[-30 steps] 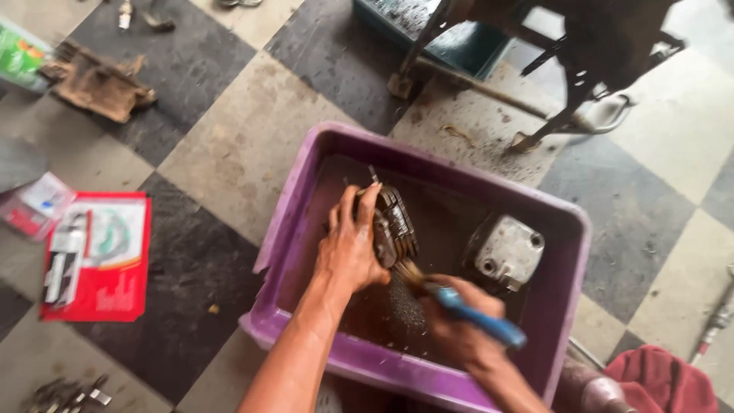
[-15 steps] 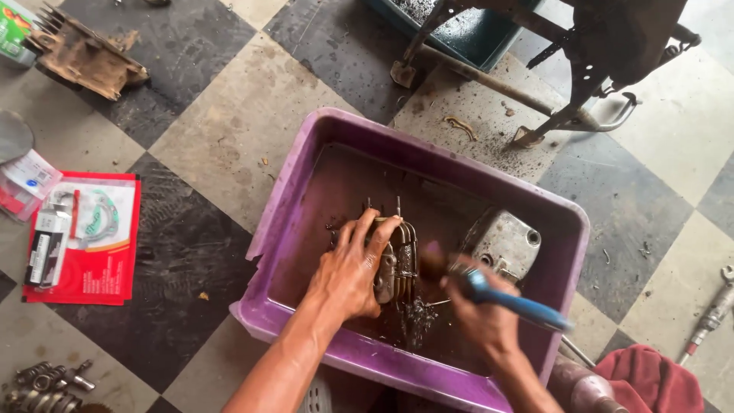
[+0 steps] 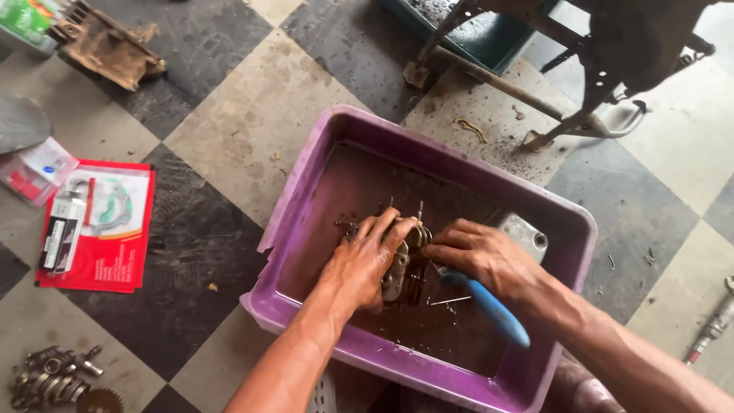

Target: Cleaning motorcycle engine components, specifically a cylinder head and cover, in a solvent tray using a brush and screwdriver.

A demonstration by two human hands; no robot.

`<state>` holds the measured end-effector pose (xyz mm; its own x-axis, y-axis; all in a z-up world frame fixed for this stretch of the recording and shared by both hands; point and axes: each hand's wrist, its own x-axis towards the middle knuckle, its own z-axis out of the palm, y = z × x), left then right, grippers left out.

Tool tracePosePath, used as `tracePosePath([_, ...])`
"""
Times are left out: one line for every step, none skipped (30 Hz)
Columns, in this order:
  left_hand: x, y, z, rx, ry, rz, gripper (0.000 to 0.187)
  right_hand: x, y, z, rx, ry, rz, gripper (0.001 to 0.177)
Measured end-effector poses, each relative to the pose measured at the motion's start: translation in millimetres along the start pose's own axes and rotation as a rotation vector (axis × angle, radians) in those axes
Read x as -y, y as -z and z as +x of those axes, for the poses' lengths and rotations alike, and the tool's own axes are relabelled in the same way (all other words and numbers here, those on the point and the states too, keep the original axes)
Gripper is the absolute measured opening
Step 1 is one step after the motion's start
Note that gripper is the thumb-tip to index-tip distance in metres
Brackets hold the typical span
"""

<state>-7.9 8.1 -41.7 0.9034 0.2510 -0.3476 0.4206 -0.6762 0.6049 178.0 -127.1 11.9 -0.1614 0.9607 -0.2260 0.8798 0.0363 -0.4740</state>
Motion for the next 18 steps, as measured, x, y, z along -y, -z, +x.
tracePosePath([-2.2, 1.9, 1.0, 0.005, -0.005, -0.002, 0.146, 3.2, -12.3, -7.5, 0.001, -0.008, 0.002, 0.047])
tracePosePath([-2.5, 4.3, 0.5, 0.012, 0.015, -0.023, 0.148, 6.7, -25.1, -12.2, -0.148, 0.033, -0.084, 0.044])
tracePosePath([-2.4, 6.9, -0.6, 0.019, 0.036, -0.044, 0.149, 11.0, -38.1, -16.6, -0.298, 0.073, -0.17, 0.041])
tracePosePath([0.4, 3.5, 2.7, 0.011, 0.047, -0.046, 0.149, 5.2, -46.7, -24.1, -0.295, 0.086, -0.169, 0.041])
tracePosePath([2.7, -0.5, 5.6, -0.024, 0.026, -0.031, 0.147, -0.6, -55.6, -32.4, -0.277, 0.026, -0.045, 0.039])
tracePosePath([4.0, -7.4, 4.6, -0.045, -0.001, -0.011, 0.145, -1.2, -69.1, -45.4, -0.261, -0.048, 0.086, 0.037])
tracePosePath([2.8, -4.8, -2.2, -0.039, 0.002, -0.008, 0.145, -11.9, -70.3, -48.2, -0.262, -0.049, 0.093, 0.037])
tracePosePath([-3.7, -0.9, 0.4, -0.019, -0.002, 0.002, 0.145, -27.8, -62.9, -55.7, -0.21, -0.263, 0.182, 0.038])
tracePosePath([-9.8, 3.6, 3.3, 0.002, -0.007, 0.012, 0.145, -43.7, -54.7, -63.0, -0.16, -0.478, 0.272, 0.045])
tracePosePath([-9.0, 2.4, 4.7, -0.001, -0.007, 0.011, 0.145, -35.7, -40.3, -68.3, -0.159, -0.477, 0.27, 0.045])
tracePosePath([-7.2, 1.1, 5.9, 0.018, 0.013, -0.008, 0.146, -27.3, -26.6, -72.7, -0.298, -0.406, 0.201, 0.034])
tracePosePath([-2.8, -0.3, 4.7, 0.039, 0.045, -0.027, 0.147, -19.1, -15.2, -73.9, -0.431, -0.326, 0.14, 0.026])
tracePosePath([0.9, 0.4, 2.9, 0.039, 0.057, -0.028, 0.147, -12.3, -28.5, -70.9, -0.425, -0.317, 0.147, 0.026])
tracePosePath([0.6, -0.9, 4.8, 0.024, 0.037, -0.031, 0.146, -7.6, -39.0, -72.7, -0.452, -0.23, 0.212, 0.029])
tracePosePath([-0.7, -3.2, 6.7, 0.01, 0.016, -0.035, 0.146, -3.4, -49.8, -75.9, -0.477, -0.143, 0.278, 0.031])
tracePosePath([-2.2, -0.9, 2.6, 0.016, 0.019, -0.035, 0.146, -0.7, -49.7, -61.9, -0.476, -0.147, 0.284, 0.031])
tracePosePath([-4.2, 1.6, -1.1, 0.027, 0.029, -0.024, 0.145, 1.6, -49.2, -48.2, -0.412, -0.131, 0.237, 0.033])
tracePosePath([-7.4, 5.7, -1.1, 0.037, 0.027, -0.012, 0.144, 2.7, -45.8, -35.4, -0.352, -0.122, 0.183, 0.034])
